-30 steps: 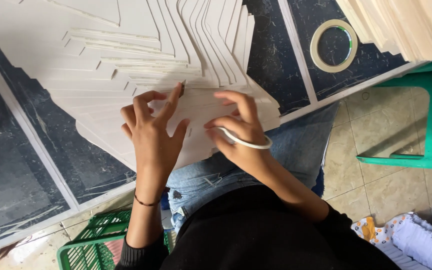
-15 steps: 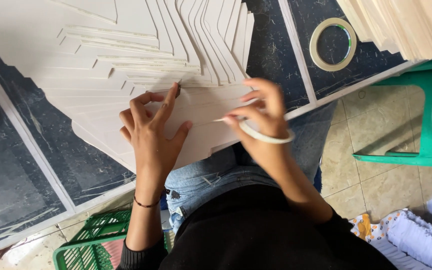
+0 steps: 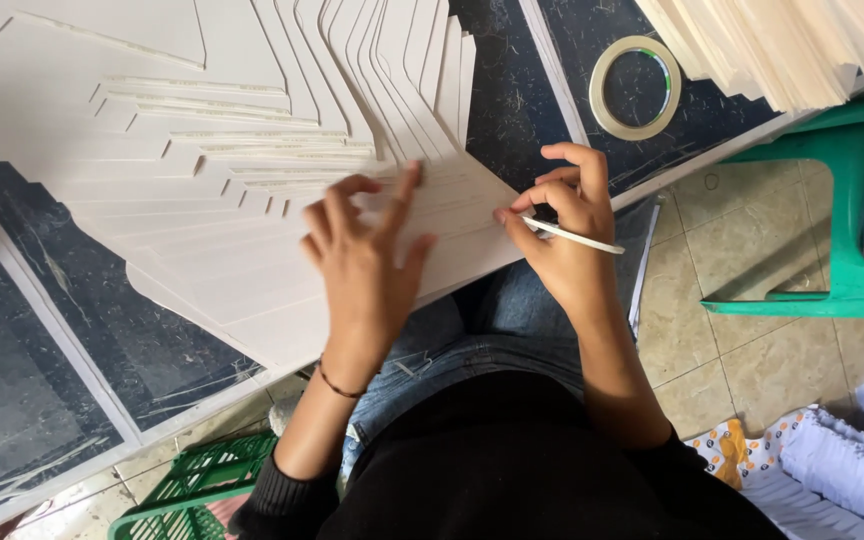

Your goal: The person applies a strip of clear adhesive tape along the edge of a stack of white paper sheets. They press the tape down firmly with their fingers to ensure it adheres to the paper stack.

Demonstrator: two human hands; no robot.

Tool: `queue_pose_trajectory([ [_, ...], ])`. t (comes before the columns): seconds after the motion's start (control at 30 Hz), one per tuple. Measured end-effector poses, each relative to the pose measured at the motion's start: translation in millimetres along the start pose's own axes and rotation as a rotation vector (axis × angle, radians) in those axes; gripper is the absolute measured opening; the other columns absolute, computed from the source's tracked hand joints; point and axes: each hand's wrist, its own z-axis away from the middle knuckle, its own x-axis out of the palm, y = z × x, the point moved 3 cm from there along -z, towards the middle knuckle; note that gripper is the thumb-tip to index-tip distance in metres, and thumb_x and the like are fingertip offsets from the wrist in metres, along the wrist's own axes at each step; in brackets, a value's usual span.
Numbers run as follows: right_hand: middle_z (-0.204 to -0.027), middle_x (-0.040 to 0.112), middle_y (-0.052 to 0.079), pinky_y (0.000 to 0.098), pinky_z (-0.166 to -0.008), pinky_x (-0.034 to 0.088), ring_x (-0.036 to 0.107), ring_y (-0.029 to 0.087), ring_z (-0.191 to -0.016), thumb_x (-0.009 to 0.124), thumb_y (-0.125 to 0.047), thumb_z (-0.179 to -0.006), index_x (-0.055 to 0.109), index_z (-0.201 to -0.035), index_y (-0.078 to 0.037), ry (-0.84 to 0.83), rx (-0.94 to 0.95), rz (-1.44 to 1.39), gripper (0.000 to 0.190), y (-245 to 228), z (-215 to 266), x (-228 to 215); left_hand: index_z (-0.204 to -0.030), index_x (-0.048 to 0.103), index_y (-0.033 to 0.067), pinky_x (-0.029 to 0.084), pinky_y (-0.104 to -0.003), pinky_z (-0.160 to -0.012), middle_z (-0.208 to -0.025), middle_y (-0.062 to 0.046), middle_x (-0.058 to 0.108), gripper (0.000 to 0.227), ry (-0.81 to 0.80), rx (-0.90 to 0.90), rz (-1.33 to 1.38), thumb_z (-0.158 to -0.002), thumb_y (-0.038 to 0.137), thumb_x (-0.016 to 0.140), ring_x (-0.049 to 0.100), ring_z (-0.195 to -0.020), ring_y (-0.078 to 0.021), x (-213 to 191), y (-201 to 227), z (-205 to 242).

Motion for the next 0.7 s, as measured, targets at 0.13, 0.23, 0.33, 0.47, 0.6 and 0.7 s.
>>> queue_pose_trajectory([
  [0.13, -0.140, 0.056, 0.013, 0.0442, -0.094, 0.059, 0.069, 0.030, -0.107, 0.095, -0.002, -0.092, 0.075, -0.088, -0.002, 0.029, -0.101, -0.079, 0.021, -21, -19, -21, -0.160, 0.059, 0.0377, 0.044, -0.048, -0.085, -0.138, -0.009, 0.050, 0.083, -0.015, 0.200, -0.059, -0.084, 0.024, 0.088, 0.048, -0.113, -0.0360, -13, 21, 0],
  [0.23, -0.141, 0.053, 0.015, 0.0431, -0.099, 0.060, 0.067, 0.030, -0.110, 0.093, -0.005, -0.097, 0.074, -0.092, 0.000, 0.076, -0.134, -0.098, 0.021, -40, -26, -33, -0.156, 0.066, 0.0321, 0.045, -0.041, -0.078, -0.127, -0.005, 0.063, 0.087, 0.177, 0.202, -0.234, -0.081, -0.013, 0.069, 0.055, -0.104, -0.0298, -46, 11, -10],
  [0.33, -0.141, 0.049, 0.016, 0.0409, -0.102, 0.063, 0.066, 0.029, -0.111, 0.090, -0.008, -0.100, 0.072, -0.096, 0.001, 0.067, -0.149, -0.093, 0.021, -57, -30, -29, -0.161, 0.059, 0.0310, 0.040, -0.034, -0.079, -0.117, 0.004, 0.074, 0.079, 0.416, 0.194, -0.391, -0.102, -0.021, 0.060, 0.057, -0.097, -0.0189, -63, -13, -18],
  [0.47, -0.145, 0.049, 0.016, 0.0421, -0.100, 0.061, 0.069, 0.031, -0.111, 0.082, -0.002, -0.106, 0.075, -0.104, 0.000, -0.013, -0.143, -0.110, 0.008, -48, -27, -6, -0.174, 0.041, 0.0288, 0.040, -0.034, -0.088, -0.127, 0.001, 0.073, 0.084, 0.381, 0.236, -0.454, -0.110, -0.021, 0.063, 0.055, -0.106, -0.0188, -56, -41, -33],
  [0.6, -0.149, 0.048, 0.015, 0.0414, -0.096, 0.061, 0.070, 0.030, -0.111, 0.079, 0.004, -0.104, 0.076, -0.105, 0.000, -0.073, -0.147, -0.066, 0.005, -19, -20, 12, -0.167, 0.053, 0.0221, 0.047, -0.045, -0.084, -0.131, -0.014, 0.058, 0.093, 0.159, 0.319, -0.382, -0.085, -0.021, 0.051, 0.052, -0.111, -0.0334, -37, -12, -19],
  [0.7, -0.144, 0.053, 0.015, 0.0439, -0.085, 0.062, 0.070, 0.036, -0.109, 0.085, 0.009, -0.090, 0.076, -0.097, -0.002, -0.009, -0.175, -0.073, 0.016, -9, -11, 20, -0.143, 0.075, 0.0234, 0.043, -0.049, -0.091, -0.136, -0.010, 0.059, 0.052, 0.029, 0.409, -0.235, -0.094, 0.010, 0.070, 0.056, -0.116, -0.0350, 0, 1, 2],
])
